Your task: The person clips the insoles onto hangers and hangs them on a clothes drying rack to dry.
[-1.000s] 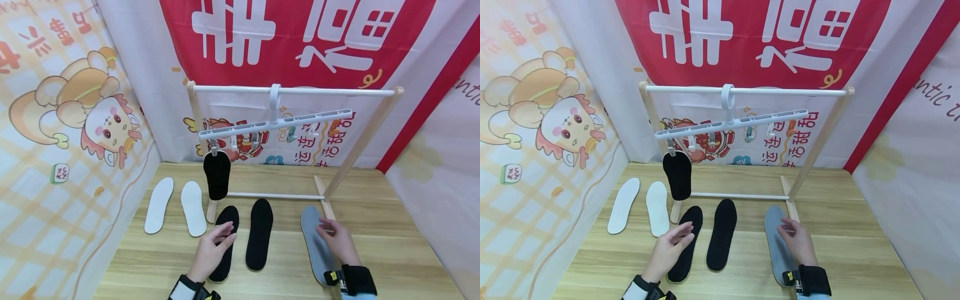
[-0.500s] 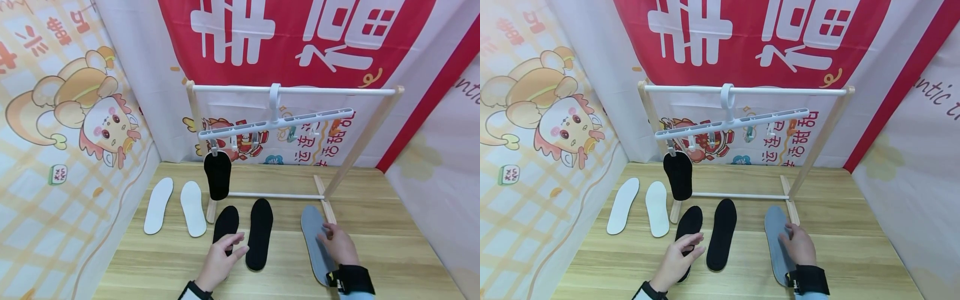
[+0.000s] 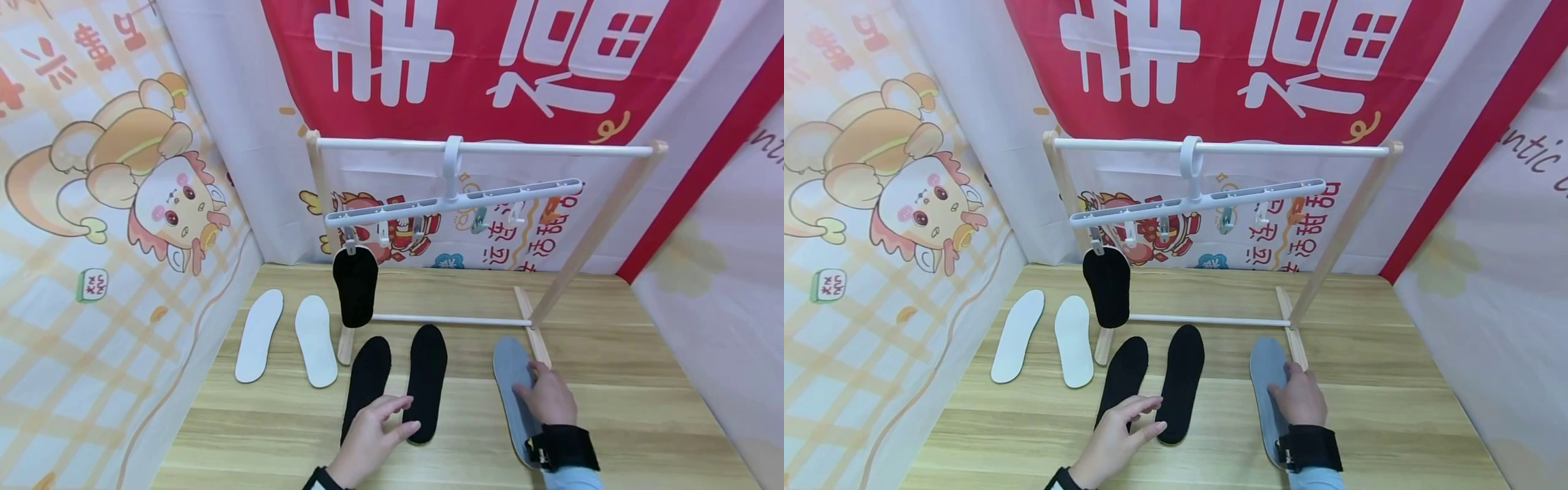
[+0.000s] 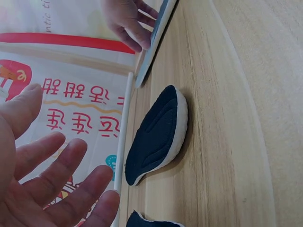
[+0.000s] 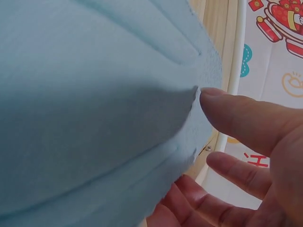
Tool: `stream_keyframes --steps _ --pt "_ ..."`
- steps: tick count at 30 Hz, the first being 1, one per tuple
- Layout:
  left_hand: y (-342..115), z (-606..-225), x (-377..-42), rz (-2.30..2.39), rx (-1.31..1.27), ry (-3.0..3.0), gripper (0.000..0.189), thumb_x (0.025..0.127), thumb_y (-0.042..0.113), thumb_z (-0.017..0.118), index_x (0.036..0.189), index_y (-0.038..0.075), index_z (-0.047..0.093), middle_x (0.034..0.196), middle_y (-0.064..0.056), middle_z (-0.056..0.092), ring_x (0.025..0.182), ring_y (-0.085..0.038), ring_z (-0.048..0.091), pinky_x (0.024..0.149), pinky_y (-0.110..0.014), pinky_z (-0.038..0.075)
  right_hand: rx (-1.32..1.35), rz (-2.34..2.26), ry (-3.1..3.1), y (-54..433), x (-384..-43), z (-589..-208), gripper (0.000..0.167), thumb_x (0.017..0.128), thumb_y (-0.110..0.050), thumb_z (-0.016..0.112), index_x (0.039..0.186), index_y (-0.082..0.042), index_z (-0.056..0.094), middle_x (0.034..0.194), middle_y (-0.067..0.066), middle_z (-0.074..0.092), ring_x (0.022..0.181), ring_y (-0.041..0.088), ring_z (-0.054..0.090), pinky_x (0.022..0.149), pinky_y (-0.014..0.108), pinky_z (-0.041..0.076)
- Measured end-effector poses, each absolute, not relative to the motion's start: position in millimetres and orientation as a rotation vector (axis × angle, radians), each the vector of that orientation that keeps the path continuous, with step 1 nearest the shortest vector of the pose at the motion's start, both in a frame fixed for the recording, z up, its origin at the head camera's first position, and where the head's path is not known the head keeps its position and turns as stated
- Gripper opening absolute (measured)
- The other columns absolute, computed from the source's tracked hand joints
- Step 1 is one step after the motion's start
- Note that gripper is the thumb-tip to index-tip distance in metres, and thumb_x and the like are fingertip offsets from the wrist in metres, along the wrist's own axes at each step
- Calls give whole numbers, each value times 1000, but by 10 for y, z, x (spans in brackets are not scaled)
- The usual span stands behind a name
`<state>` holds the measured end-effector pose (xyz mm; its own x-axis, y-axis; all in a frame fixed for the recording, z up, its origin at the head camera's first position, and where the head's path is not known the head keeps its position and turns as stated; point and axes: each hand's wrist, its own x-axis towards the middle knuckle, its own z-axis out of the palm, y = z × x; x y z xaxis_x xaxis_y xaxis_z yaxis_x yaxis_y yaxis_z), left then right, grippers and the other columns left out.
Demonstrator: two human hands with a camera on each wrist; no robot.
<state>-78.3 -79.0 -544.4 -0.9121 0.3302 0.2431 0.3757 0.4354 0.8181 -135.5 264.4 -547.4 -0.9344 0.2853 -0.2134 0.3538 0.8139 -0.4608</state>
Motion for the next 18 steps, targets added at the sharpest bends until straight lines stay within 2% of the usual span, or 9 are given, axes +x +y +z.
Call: stream_keyframes --steps 7,15,18 --pt "-796 -5481 -788 -1419 -679 -2598 44 92 43 67 121 10 70 111 3 69 104 -14 64 86 -35 54 511 -785 2864 2618 -1400 -5506 75 84 -23 79 140 8 42 124 40 51 105 47 56 79 54 48" --pt "-820 -5483 -802 -1428 -668 -2601 45 92 42 67 121 8 70 109 -3 70 102 -16 65 84 -36 55 488 -806 2895 2609 -1396 -5476 81 83 -23 79 144 7 35 131 40 49 106 51 58 78 55 49" --pt "-841 -5504 -822 -1442 -658 -2594 45 92 42 68 121 7 69 108 -4 70 99 -19 66 80 -36 55 469 -862 2870 2617 -1399 -5428 77 86 -23 76 144 8 35 131 39 49 108 51 57 82 57 48"
